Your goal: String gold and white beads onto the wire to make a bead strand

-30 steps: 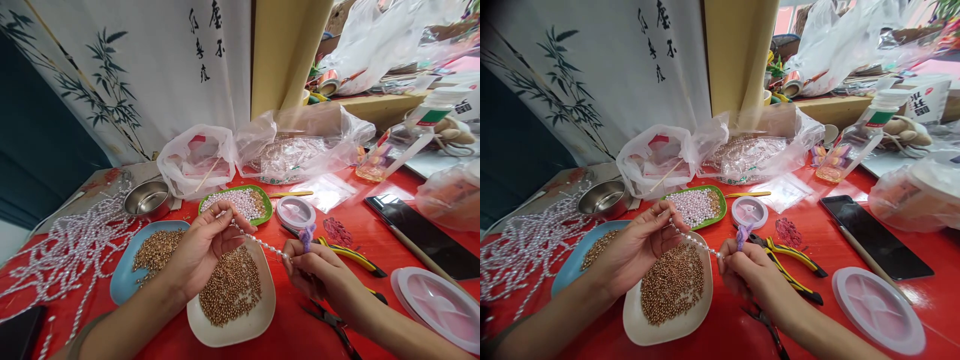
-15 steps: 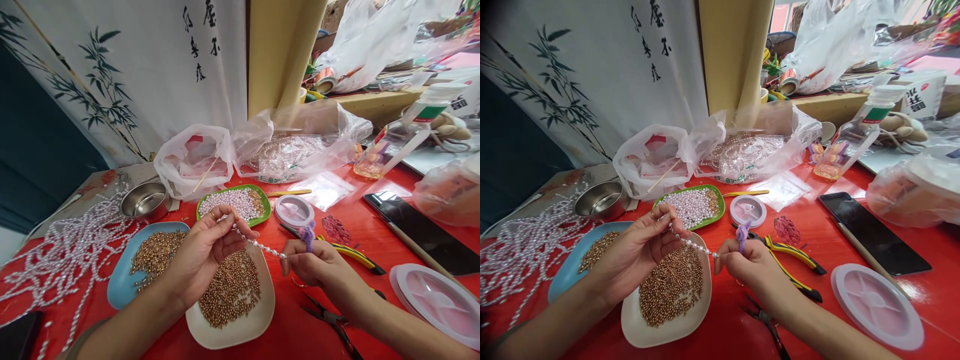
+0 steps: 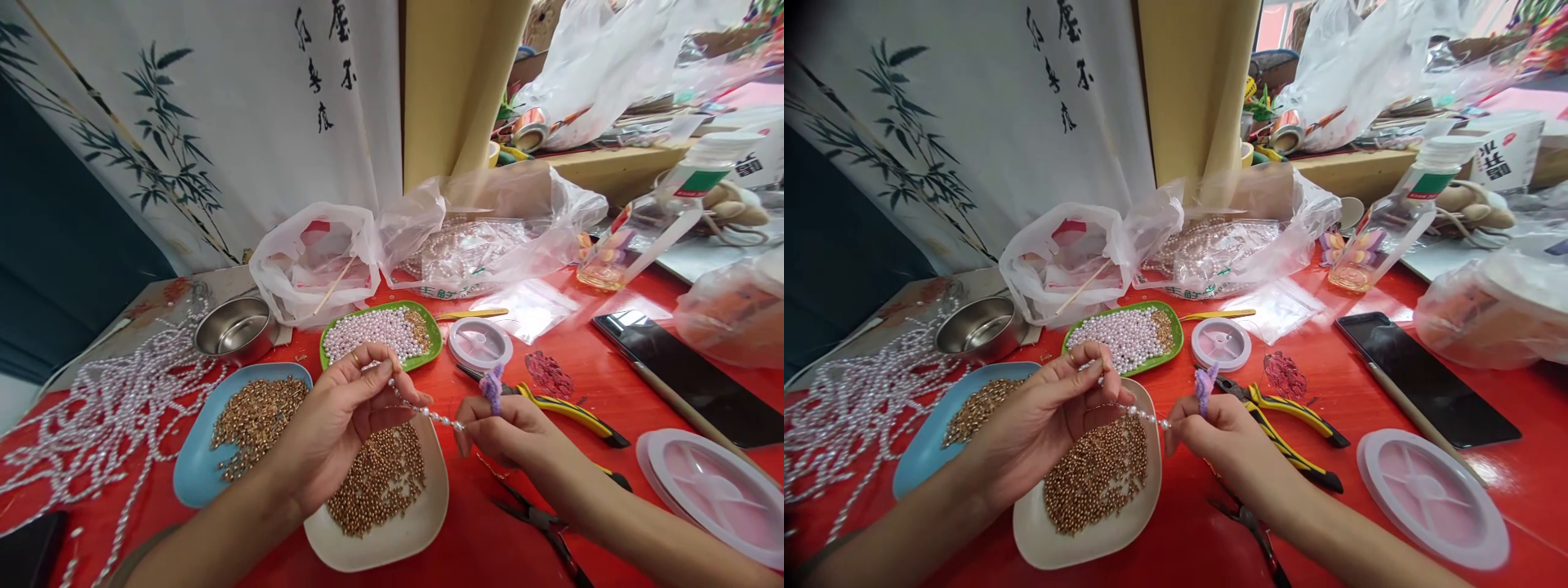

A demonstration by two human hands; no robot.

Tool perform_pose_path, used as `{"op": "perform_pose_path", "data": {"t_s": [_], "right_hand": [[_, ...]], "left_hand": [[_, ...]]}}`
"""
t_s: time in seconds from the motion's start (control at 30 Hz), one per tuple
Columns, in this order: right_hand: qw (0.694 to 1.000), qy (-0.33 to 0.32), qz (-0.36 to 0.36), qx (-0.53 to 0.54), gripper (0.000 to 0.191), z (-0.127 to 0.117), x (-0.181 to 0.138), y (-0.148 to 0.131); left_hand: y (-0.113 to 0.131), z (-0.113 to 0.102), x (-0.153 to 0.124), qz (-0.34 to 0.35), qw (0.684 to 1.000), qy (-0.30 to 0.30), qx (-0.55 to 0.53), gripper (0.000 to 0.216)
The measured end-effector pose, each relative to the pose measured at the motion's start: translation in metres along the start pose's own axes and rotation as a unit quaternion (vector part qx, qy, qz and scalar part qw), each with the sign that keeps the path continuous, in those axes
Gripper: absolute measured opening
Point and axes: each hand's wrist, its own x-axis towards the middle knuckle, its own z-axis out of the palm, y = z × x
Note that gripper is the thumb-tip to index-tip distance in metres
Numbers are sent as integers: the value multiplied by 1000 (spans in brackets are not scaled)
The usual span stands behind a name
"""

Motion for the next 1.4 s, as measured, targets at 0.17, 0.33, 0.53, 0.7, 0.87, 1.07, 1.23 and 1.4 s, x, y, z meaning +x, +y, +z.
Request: {"op": "perform_pose_path", "data": {"t_s": [0.17,0.33,0.53,0.7,0.87,1.07,1.23,1.4], "right_hand": [[996,-33,68,48,14,2,0,2],[999,-24,29,32,16,3,-2,-2],[999,-32,-7,-10,19,2,-1,-2],[997,-55,23,43,16,3,0,2],[998,-45,20,39,18,4,-1,2],[999,-34,-9,-10,19,3,-2,-3],[998,-57,7,32,16,4,-1,4],[994,-76,34,66,18,3,-1,8]], "left_hand": [[-1,1,0,-14,1000,-6,-8,7],[-2,2,0,-19,1000,-7,-9,7],[-2,3,-2,-21,1000,-12,-11,7],[-3,2,-1,-18,1000,-15,-10,5],[-6,2,0,-24,1000,-17,-10,4],[-7,4,-1,-31,999,-22,-10,5],[-6,5,-2,-29,999,-21,-4,5],[-8,5,-1,-32,999,-33,2,8]]}}
